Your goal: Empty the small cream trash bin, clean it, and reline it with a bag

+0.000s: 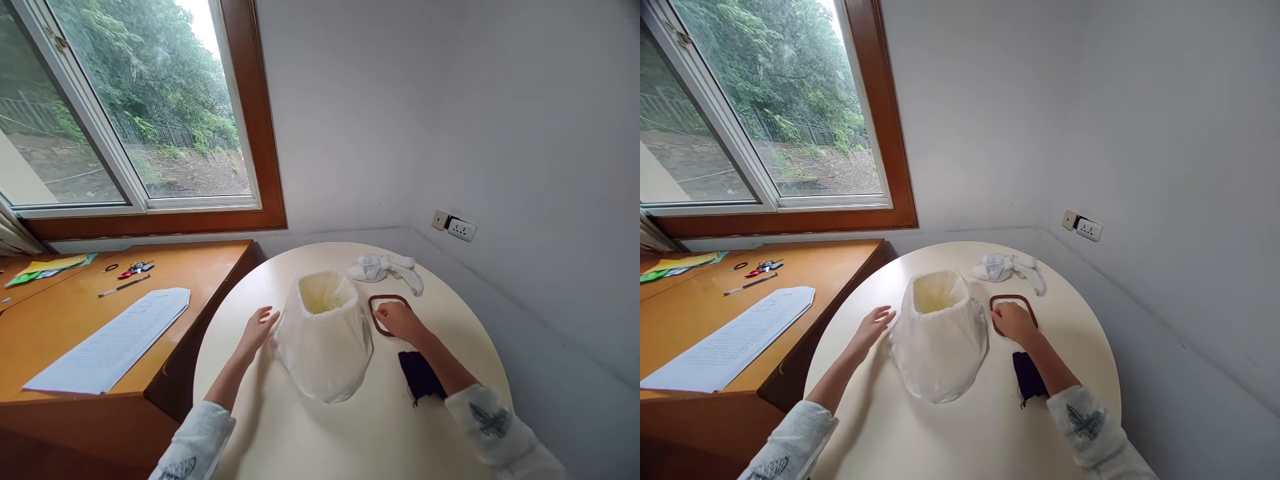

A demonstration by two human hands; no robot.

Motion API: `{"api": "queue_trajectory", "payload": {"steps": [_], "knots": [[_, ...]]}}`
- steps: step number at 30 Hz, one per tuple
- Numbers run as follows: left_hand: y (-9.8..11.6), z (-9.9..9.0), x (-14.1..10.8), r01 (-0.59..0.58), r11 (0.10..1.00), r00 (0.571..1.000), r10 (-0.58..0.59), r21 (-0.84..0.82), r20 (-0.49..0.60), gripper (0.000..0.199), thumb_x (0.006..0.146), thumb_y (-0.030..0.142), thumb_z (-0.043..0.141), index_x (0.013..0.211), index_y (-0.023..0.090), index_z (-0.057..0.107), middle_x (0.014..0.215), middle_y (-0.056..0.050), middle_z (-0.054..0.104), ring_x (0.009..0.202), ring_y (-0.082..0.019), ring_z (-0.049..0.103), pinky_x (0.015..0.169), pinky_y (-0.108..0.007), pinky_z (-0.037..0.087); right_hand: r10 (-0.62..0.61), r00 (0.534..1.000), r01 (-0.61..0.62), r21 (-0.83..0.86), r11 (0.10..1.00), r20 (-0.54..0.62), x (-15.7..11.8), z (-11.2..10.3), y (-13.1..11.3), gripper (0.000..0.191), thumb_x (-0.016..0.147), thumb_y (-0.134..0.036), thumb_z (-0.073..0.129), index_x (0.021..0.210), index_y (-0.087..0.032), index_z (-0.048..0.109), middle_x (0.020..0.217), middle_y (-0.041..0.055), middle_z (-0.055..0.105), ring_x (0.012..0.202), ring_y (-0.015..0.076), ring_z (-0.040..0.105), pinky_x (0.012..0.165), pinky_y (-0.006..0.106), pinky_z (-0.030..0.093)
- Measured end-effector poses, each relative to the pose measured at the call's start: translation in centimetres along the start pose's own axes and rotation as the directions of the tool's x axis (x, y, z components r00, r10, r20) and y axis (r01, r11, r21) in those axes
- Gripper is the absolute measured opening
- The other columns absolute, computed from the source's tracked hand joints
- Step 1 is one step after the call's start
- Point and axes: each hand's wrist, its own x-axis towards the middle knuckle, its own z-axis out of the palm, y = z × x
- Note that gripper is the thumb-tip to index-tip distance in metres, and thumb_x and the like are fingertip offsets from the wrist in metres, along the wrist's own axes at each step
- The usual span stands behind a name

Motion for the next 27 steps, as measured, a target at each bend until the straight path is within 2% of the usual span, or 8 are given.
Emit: {"api": "queue_trajectory", "payload": {"steps": [3, 6, 9, 13, 16, 20, 23, 27], "knots": [[0.1, 0.2, 1.1, 0.131, 0.989, 0.985, -0.137, 0.067, 0.102, 0.069, 0.057, 0.056, 0.066, 0.106, 0.009, 0.052, 0.094, -0.016, 0.062, 0.076, -0.024, 0.062, 0.067, -0.036, 0.049, 0.067, 0.992, -0.058, -0.077, 0.995, 0.108, 1.6, 0.9, -2.0, 0.026, 0.083, -0.036, 0.049, 0.075, -0.016, 0.063, 0.080, 0.0109, 0.065, 0.077, 0.0223, 0.062, 0.063, 0.031, 0.044], [0.8, 0.5, 1.4, 0.202, 0.971, 0.959, -0.222, 0.127, 0.177, 0.061, 0.051, 0.049, 0.071, 0.095, 0.010, 0.056, 0.076, -0.010, 0.063, 0.063, -0.021, 0.060, 0.056, -0.033, 0.048, 0.115, 0.970, -0.090, -0.123, 0.988, 0.215, 2.6, 1.8, -3.5, 0.025, 0.081, -0.036, 0.056, 0.088, -0.013, 0.062, 0.090, 0.0094, 0.063, 0.085, 0.0207, 0.060, 0.072, 0.035, 0.046], [1.5, 0.9, 1.3, 0.233, 0.958, 0.924, -0.272, 0.166, 0.270, 0.041, 0.047, 0.041, 0.074, 0.072, 0.011, 0.060, 0.058, -0.004, 0.059, 0.053, -0.018, 0.056, 0.049, -0.030, 0.043, 0.137, 0.950, -0.113, -0.101, 0.988, 0.282, 3.0, 2.3, -4.2, 0.027, 0.085, -0.033, 0.052, 0.105, -0.015, 0.055, 0.105, 0.0062, 0.058, 0.091, 0.0172, 0.057, 0.079, 0.038, 0.048], [2.2, 0.8, 1.5, 0.218, 0.964, 0.907, -0.257, 0.150, 0.333, 0.026, 0.042, 0.026, 0.075, 0.052, 0.012, 0.056, 0.042, 0.004, 0.046, 0.043, -0.011, 0.045, 0.044, -0.024, 0.034, 0.135, 0.957, -0.154, 0.057, 0.986, 0.258, 3.2, 2.1, -4.0, 0.027, 0.086, -0.032, 0.051, 0.108, -0.016, 0.054, 0.109, 0.0062, 0.056, 0.093, 0.0171, 0.057, 0.078, 0.037, 0.048], [3.2, -0.2, 2.1, 0.185, 0.980, 0.928, -0.199, 0.073, 0.316, 0.025, 0.044, 0.026, 0.074, 0.053, 0.012, 0.055, 0.043, 0.005, 0.044, 0.043, -0.009, 0.042, 0.044, -0.021, 0.033, 0.153, 0.972, -0.194, 0.247, 0.949, 0.177, 3.7, 1.2, -3.1, 0.019, 0.083, -0.031, 0.054, 0.092, -0.014, 0.058, 0.094, 0.0056, 0.061, 0.084, 0.0166, 0.058, 0.074, 0.034, 0.048], [5.4, -2.1, 3.0, 0.103, 0.990, 0.962, -0.074, -0.098, 0.262, 0.030, 0.049, 0.033, 0.074, 0.064, 0.013, 0.058, 0.051, 0.004, 0.050, 0.046, -0.007, 0.044, 0.045, -0.019, 0.034, 0.185, 0.980, -0.192, 0.558, 0.807, 0.069, 5.0, -0.7, -2.2, 0.016, 0.079, -0.030, 0.053, 0.070, -0.017, 0.052, 0.071, 0.0036, 0.062, 0.070, 0.0158, 0.060, 0.063, 0.028, 0.048], [7.4, -3.5, 3.2, 0.012, 0.975, 0.979, 0.034, -0.223, 0.202, 0.035, 0.051, 0.038, 0.073, 0.072, 0.013, 0.059, 0.055, 0.004, 0.051, 0.046, -0.006, 0.045, 0.043, -0.017, 0.033, 0.223, 0.975, -0.145, 0.759, 0.635, -0.001, 5.8, -2.5, -1.9, 0.019, 0.078, -0.036, 0.051, 0.072, -0.019, 0.047, 0.068, 0.0015, 0.061, 0.061, 0.0128, 0.059, 0.057, 0.026, 0.048], [9.7, -5.0, 3.1, -0.101, 0.934, 0.981, 0.151, -0.343, 0.121, 0.041, 0.052, 0.039, 0.073, 0.082, 0.014, 0.061, 0.061, 0.002, 0.056, 0.050, -0.007, 0.049, 0.045, -0.017, 0.035, 0.270, 0.959, -0.037, 0.900, 0.433, -0.090, 5.9, -4.9, -1.7, 0.032, 0.067, -0.049, 0.059, 0.073, -0.021, 0.047, 0.065, -0.0010, 0.059, 0.054, 0.0109, 0.055, 0.051, 0.024, 0.044]]}}
